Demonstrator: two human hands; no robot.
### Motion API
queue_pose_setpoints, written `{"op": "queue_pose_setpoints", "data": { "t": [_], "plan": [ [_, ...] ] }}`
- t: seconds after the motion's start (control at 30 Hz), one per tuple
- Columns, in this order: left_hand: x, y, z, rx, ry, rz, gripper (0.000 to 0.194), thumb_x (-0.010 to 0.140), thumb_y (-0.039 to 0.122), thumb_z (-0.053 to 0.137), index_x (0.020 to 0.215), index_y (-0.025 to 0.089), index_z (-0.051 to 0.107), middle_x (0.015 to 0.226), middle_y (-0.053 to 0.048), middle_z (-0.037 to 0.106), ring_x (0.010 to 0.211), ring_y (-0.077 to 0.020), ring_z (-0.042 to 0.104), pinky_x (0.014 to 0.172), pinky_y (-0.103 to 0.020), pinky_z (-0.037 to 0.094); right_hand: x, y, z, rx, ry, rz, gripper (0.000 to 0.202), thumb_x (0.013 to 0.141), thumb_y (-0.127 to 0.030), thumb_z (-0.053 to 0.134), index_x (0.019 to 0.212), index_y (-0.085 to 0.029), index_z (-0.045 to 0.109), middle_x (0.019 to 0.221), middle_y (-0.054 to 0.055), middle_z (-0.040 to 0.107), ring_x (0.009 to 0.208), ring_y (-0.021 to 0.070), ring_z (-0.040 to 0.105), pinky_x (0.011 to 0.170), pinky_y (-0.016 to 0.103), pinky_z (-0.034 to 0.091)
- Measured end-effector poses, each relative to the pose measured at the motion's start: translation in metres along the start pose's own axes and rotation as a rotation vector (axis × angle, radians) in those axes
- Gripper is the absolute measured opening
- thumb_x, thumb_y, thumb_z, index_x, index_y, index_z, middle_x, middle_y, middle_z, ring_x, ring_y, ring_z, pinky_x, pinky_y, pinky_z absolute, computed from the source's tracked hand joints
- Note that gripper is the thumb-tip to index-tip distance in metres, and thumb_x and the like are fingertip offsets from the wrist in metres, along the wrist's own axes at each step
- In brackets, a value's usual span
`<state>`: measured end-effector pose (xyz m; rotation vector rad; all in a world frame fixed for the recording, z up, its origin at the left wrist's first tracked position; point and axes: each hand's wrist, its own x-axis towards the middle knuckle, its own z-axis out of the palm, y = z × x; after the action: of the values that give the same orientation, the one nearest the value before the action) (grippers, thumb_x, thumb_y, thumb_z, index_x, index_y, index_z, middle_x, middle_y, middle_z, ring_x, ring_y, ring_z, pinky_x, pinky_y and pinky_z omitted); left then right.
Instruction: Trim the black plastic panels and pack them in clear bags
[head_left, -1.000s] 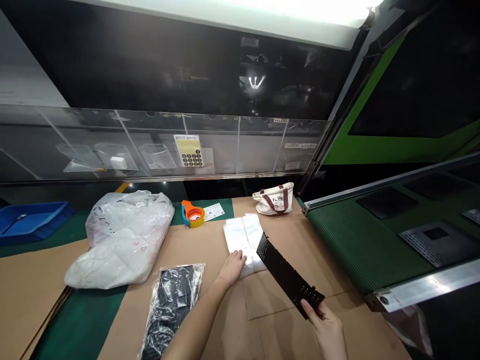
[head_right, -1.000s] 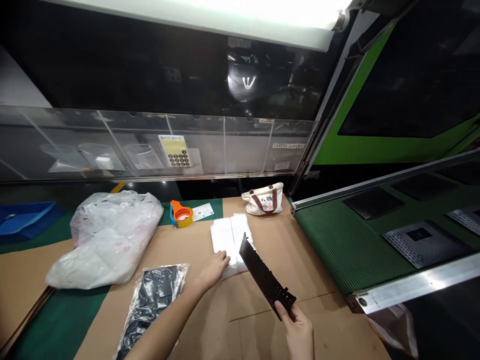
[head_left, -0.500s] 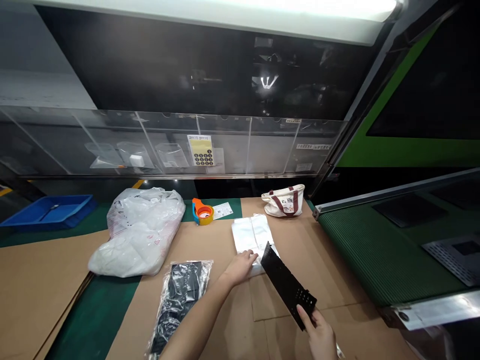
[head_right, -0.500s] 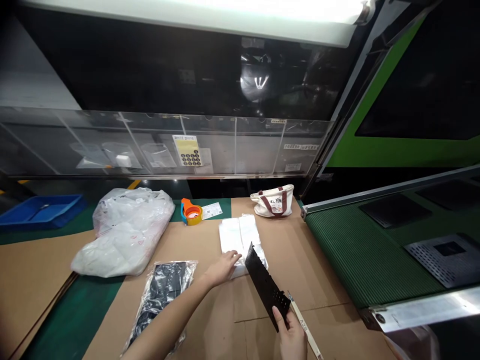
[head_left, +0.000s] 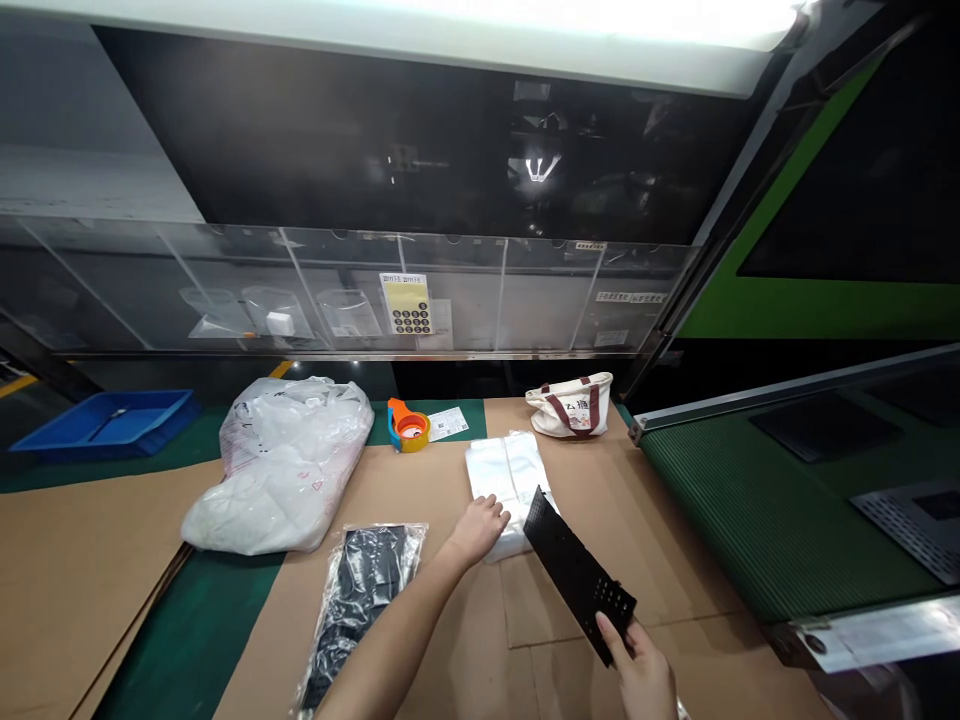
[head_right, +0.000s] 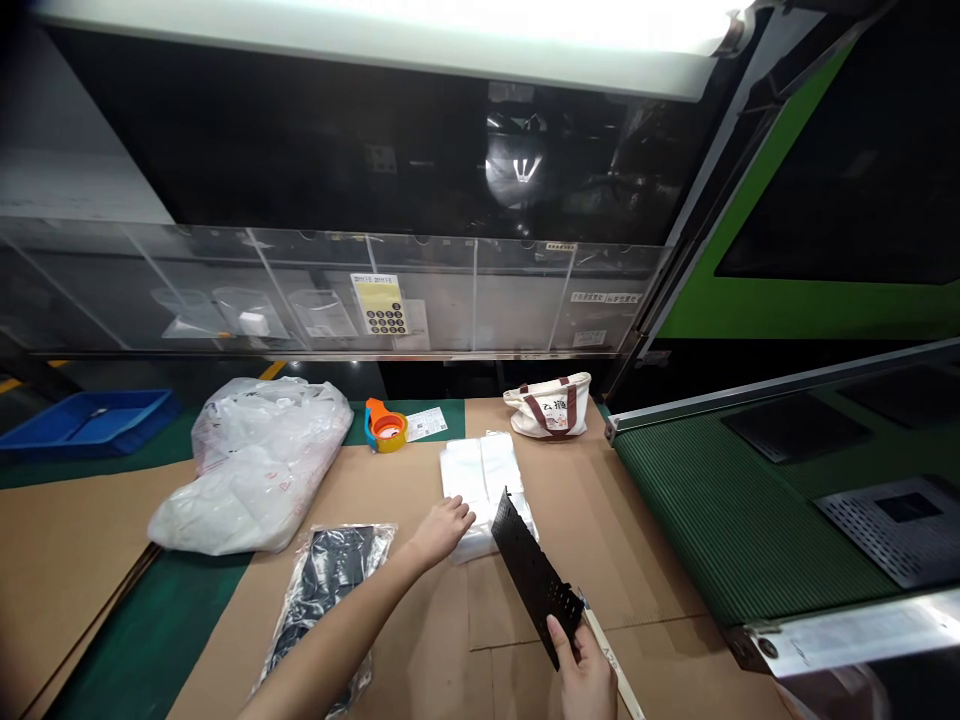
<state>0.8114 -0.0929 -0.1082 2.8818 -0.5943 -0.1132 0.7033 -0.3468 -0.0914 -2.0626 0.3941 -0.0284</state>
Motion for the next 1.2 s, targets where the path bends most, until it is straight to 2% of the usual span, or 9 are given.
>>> {"op": "queue_pose_setpoints", "data": {
  "t": [0.1, 0.23, 0.33, 0.43, 0.57, 0.7, 0.8, 1.07, 1.2],
  "plan": [
    [0.003, 0.000, 0.005, -0.072, -0.009, -0.129, 0.011, 0.084, 0.018, 0.047, 0.088, 0.012, 0.055, 0.091, -0.008, 0.058, 0.092, -0.0199, 0.052, 0.078, -0.036, 0.042, -0.002, 0.000, 0.001, 0.052, 0.012, -0.025, 0.056, 0.065, -0.064, 0.053, 0.094, -0.017, 0.064, 0.098, 0.007, 0.067, 0.098, 0.0293, 0.056, 0.085, 0.031, 0.042],
    [0.010, -0.004, 0.022, -0.220, -0.076, -0.264, 0.027, 0.082, 0.038, 0.052, 0.081, 0.012, 0.057, 0.078, -0.002, 0.058, 0.072, -0.0138, 0.055, 0.066, -0.031, 0.046, -0.005, 0.003, 0.003, 0.117, 0.010, 0.003, 0.062, 0.063, -0.065, 0.054, 0.098, -0.014, 0.063, 0.108, 0.010, 0.063, 0.108, 0.0303, 0.051, 0.096, 0.033, 0.034],
    [0.013, -0.007, 0.032, -0.320, -0.087, -0.298, 0.026, 0.084, 0.036, 0.049, 0.080, 0.012, 0.057, 0.078, -0.002, 0.059, 0.072, -0.0130, 0.056, 0.067, -0.031, 0.047, -0.010, 0.004, 0.005, 0.115, 0.010, 0.013, 0.064, 0.060, -0.067, 0.055, 0.094, -0.013, 0.064, 0.100, 0.011, 0.066, 0.102, 0.0302, 0.055, 0.091, 0.032, 0.040],
    [0.015, -0.009, 0.036, -0.398, -0.089, -0.330, 0.024, 0.084, 0.034, 0.050, 0.080, 0.012, 0.057, 0.080, -0.002, 0.059, 0.075, -0.0133, 0.056, 0.071, -0.032, 0.047, -0.017, 0.002, 0.011, 0.083, 0.003, -0.030, 0.065, 0.061, -0.071, 0.051, 0.092, -0.015, 0.066, 0.089, 0.009, 0.069, 0.092, 0.0281, 0.060, 0.077, 0.027, 0.048],
    [0.017, -0.007, 0.035, -0.486, -0.091, -0.425, 0.023, 0.083, 0.033, 0.052, 0.080, 0.011, 0.058, 0.078, -0.002, 0.060, 0.074, -0.0133, 0.057, 0.071, -0.033, 0.047, -0.025, 0.002, 0.018, -0.006, 0.008, -0.047, 0.067, 0.061, -0.074, 0.047, 0.089, -0.017, 0.069, 0.088, 0.009, 0.070, 0.087, 0.0273, 0.063, 0.065, 0.024, 0.049],
    [0.019, -0.006, 0.028, -0.557, -0.033, -0.584, 0.023, 0.084, 0.033, 0.050, 0.086, 0.011, 0.058, 0.085, -0.003, 0.060, 0.079, -0.0145, 0.057, 0.074, -0.034, 0.047, -0.027, 0.007, 0.020, -0.117, -0.002, -0.029, 0.071, 0.061, -0.075, 0.044, 0.093, -0.016, 0.068, 0.088, 0.011, 0.070, 0.079, 0.0261, 0.065, 0.058, 0.024, 0.048],
    [0.019, -0.006, 0.023, -0.607, -0.004, -0.678, 0.023, 0.085, 0.032, 0.049, 0.089, 0.012, 0.057, 0.087, -0.004, 0.060, 0.080, -0.0148, 0.057, 0.074, -0.034, 0.048, -0.026, 0.007, 0.020, -0.095, -0.009, -0.041, 0.070, 0.063, -0.074, 0.044, 0.094, -0.016, 0.068, 0.081, 0.010, 0.070, 0.074, 0.0242, 0.065, 0.056, 0.022, 0.047],
    [0.013, -0.003, 0.020, -0.698, 0.007, -0.713, 0.022, 0.082, 0.032, 0.054, 0.078, 0.011, 0.058, 0.078, -0.002, 0.060, 0.075, -0.0137, 0.057, 0.072, -0.033, 0.047, -0.024, 0.006, 0.032, -0.079, -0.015, -0.019, 0.073, 0.064, -0.073, 0.044, 0.097, -0.012, 0.066, 0.069, 0.009, 0.069, 0.051, 0.0205, 0.058, 0.052, 0.026, 0.043],
    [0.013, -0.006, 0.022, -0.721, 0.019, -0.721, 0.020, 0.081, 0.032, 0.056, 0.078, 0.011, 0.057, 0.077, -0.001, 0.059, 0.074, -0.0136, 0.057, 0.072, -0.033, 0.047, -0.025, 0.009, 0.032, -0.044, -0.007, -0.004, 0.071, 0.063, -0.072, 0.047, 0.099, -0.013, 0.065, 0.081, 0.011, 0.070, 0.067, 0.0249, 0.063, 0.056, 0.026, 0.044]
  ]
}}
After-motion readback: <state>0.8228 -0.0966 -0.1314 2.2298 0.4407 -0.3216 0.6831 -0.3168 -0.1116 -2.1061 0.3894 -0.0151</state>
